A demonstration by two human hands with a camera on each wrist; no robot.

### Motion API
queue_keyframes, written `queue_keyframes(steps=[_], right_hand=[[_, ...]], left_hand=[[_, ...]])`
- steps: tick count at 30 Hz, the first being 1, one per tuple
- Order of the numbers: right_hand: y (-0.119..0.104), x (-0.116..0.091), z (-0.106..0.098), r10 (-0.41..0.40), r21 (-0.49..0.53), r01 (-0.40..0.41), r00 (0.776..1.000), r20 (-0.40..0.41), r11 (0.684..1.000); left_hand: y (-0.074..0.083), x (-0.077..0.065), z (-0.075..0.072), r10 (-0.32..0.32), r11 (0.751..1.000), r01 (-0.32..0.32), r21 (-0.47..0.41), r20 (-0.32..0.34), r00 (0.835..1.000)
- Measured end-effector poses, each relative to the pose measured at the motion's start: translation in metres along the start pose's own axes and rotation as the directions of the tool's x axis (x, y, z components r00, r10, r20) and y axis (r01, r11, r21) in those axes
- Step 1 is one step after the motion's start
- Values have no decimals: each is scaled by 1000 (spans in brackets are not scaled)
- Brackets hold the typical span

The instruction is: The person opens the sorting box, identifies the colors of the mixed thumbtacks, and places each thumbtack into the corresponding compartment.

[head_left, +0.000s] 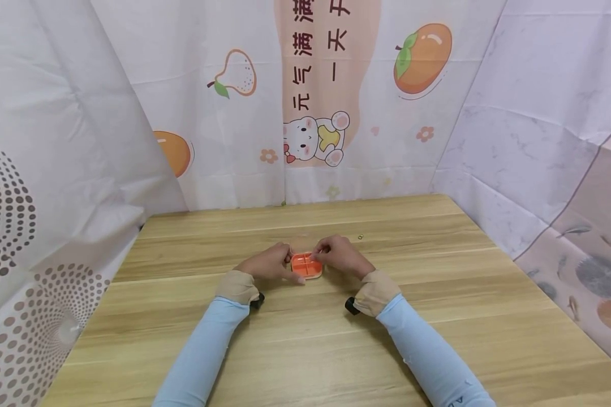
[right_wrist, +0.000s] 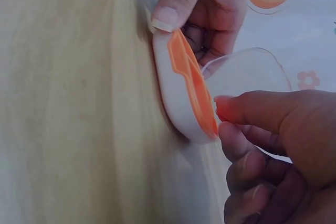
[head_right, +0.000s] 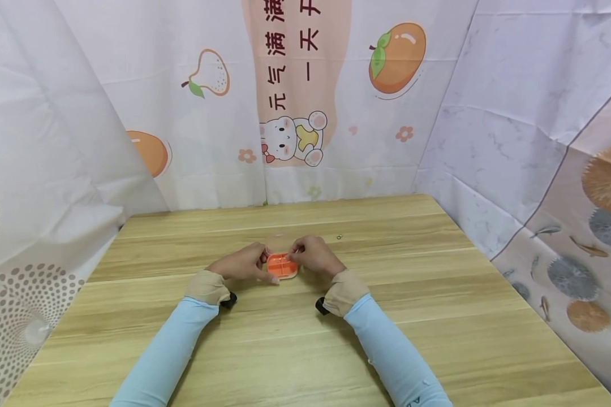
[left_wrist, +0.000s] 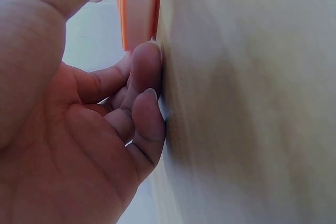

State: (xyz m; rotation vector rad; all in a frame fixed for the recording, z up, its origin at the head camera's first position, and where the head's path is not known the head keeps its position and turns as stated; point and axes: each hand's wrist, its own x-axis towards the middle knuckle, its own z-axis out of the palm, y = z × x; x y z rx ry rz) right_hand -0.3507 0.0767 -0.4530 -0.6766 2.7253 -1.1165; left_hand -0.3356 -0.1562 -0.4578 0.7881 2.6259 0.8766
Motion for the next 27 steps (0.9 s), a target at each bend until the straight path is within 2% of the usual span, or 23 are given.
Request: queue_keyframes(steps=[8,16,27], right_hand=[[14,0,-13,-5,-11,5,1000,-9,1000],[22,0,-25,31,-27,-33,998,-51,999],[32,-3,-34,45,-20,-47,996,-73,999]], left_hand=[[-1,0,0,-13,1000,13,-12,10,1000],[1,0,0,-24,1000,24,2,9,1000],[-1,1,0,4,1000,-4,-6,1,1000]])
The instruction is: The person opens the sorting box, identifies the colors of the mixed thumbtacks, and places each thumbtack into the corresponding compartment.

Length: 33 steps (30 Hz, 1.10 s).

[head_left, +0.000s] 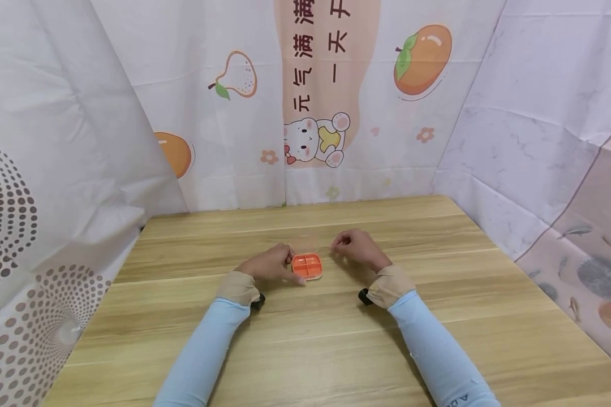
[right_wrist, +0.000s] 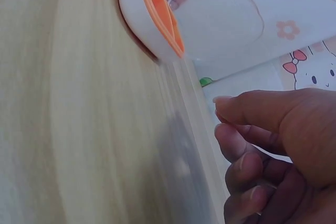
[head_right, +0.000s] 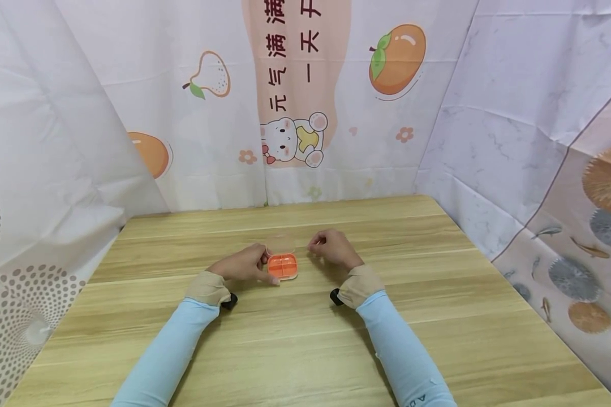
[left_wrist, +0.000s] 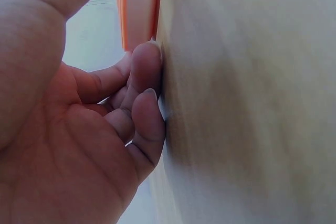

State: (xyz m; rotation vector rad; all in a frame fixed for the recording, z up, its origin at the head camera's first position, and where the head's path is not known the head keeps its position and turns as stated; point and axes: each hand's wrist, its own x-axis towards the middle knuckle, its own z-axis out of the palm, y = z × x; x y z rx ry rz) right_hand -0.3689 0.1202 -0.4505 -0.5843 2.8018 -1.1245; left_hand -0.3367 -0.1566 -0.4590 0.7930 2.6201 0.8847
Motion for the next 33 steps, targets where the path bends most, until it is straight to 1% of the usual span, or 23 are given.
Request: queue_keyframes(steps=[7,14,19,29,33], right_hand=[[10,1,-10,23,-10,-24,999,-48,1000],[23,2,-19,69,0,-69,994,-83,998],[29,0,-24,95,25,-93,991,-97,995],[44,1,-32,153,102,-140,979,-132,985],[50,1,-35,168,115,-152,975,-143,982]], left_hand=[[-2,1,0,-22,1000,22,17,3,1000],[-2,2,0,-33,999,33,20,6,999],[-2,1,0,-36,999,36,20,5,999],[-3,1,-1,-21,1000,21,10,7,1000],[-4,1,-1,-16,1000,16,4,8,1000]])
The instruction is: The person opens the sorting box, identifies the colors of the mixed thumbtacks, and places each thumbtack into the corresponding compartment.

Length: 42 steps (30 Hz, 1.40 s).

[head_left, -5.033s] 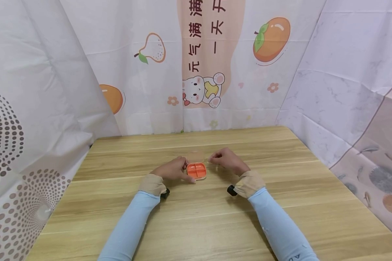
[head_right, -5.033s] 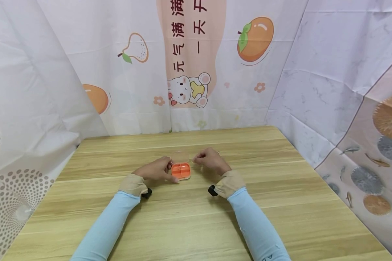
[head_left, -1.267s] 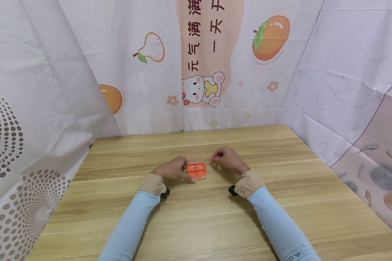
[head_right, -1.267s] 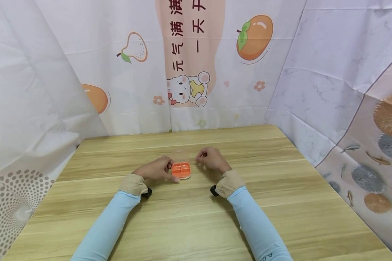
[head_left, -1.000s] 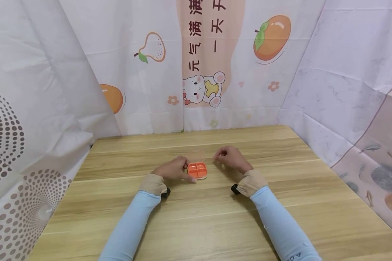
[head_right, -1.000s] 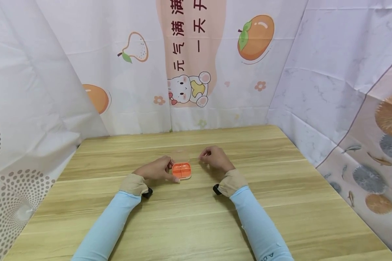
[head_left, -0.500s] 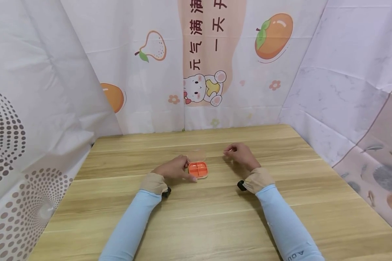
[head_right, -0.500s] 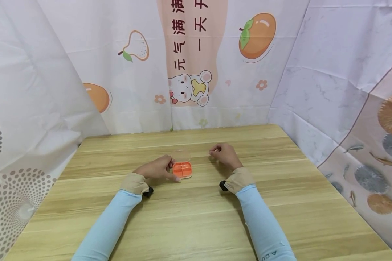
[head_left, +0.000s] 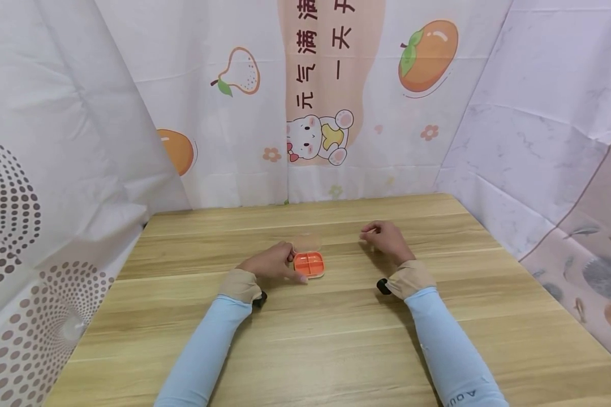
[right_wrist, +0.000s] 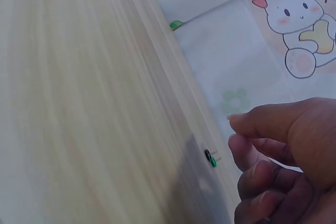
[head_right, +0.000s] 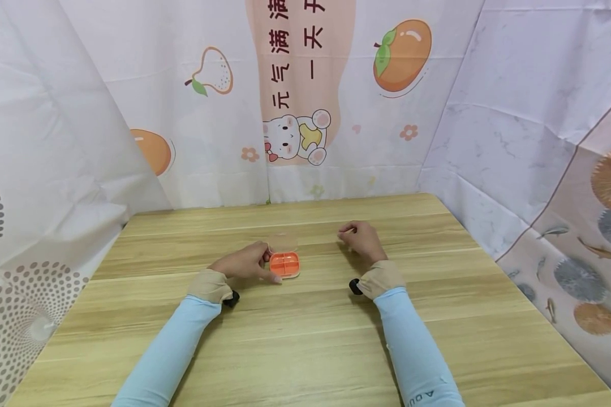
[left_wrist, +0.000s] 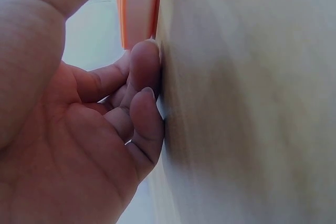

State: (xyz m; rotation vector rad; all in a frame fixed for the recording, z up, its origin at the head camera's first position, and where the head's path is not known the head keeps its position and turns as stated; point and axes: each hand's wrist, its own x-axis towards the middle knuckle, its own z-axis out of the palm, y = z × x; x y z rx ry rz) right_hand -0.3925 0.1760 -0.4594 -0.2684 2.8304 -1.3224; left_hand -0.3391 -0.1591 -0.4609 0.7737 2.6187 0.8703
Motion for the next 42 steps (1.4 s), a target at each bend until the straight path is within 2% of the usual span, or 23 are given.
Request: queue_keyframes(steps=[13,19,27,38,42], right_hand=[[5,-1,-6,66,42,-66,998,-17,997],[6,-1,-6,65,36,-64,998,-16,997],[14,3,0,50,-29,-51,998,-25,998],[12,5,5,20,-177,-30,998,-56,984],[10,5,4,26,-195,-37,998,-61,980]], left_hand=[[2,1,-1,-5,1000,5,-2,2,1000],[2,1,-1,1,1000,-1,4,-2,1000],[3,1,-1,-9,1000,9,4,4,1000],[2,1,2,-7,1000,7,2,1,1000],[3,1,1,3,1000,-3,3,-4,1000]])
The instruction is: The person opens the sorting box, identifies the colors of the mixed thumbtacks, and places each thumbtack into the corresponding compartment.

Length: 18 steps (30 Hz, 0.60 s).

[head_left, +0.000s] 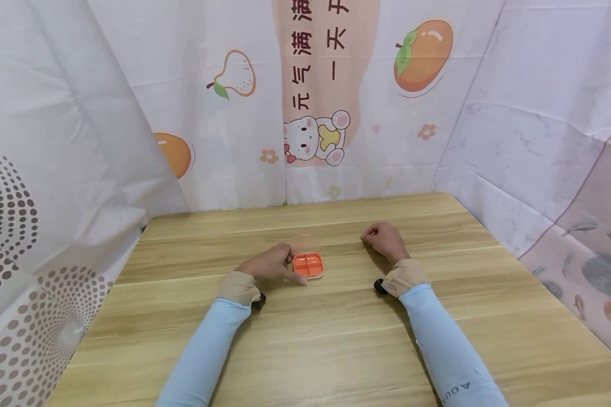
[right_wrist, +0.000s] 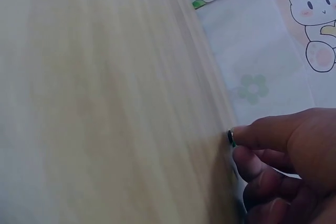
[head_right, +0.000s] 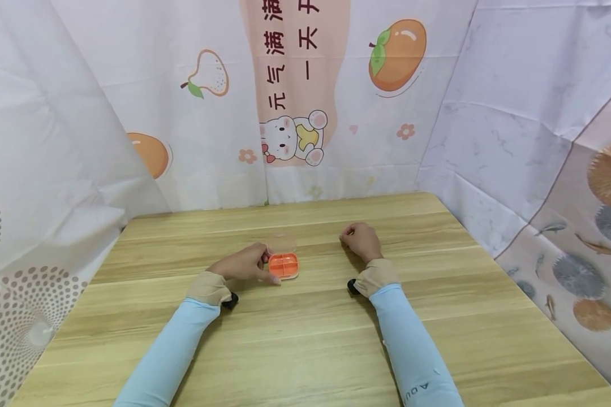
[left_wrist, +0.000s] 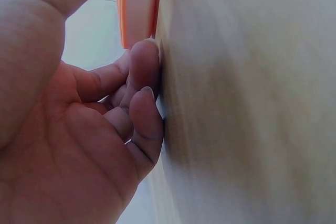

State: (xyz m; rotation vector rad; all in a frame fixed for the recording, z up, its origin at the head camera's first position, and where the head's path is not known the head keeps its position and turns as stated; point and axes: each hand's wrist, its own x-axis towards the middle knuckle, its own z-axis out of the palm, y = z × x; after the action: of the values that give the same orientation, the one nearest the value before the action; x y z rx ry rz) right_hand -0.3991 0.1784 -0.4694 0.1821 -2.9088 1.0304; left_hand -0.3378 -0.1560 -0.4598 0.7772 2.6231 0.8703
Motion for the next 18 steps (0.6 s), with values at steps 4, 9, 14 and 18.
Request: queue_keyframes(steps=[4,9,14,18], right_hand=[[0,0,-1,-10,-1,10,1000,15,1000],[4,2,-2,32,144,-50,992,124,988],[3,8,-8,55,583,-238,948,315,777],[7,15,-12,-208,842,-513,817,538,166]], left_hand=[[2,-2,-1,9,1000,-9,0,1,1000],[1,-2,1,5,1000,-5,-4,20,1000],[1,0,1,6,1000,-6,-5,12,1000],[0,1,0,8,1000,-8,-4,1,1000]])
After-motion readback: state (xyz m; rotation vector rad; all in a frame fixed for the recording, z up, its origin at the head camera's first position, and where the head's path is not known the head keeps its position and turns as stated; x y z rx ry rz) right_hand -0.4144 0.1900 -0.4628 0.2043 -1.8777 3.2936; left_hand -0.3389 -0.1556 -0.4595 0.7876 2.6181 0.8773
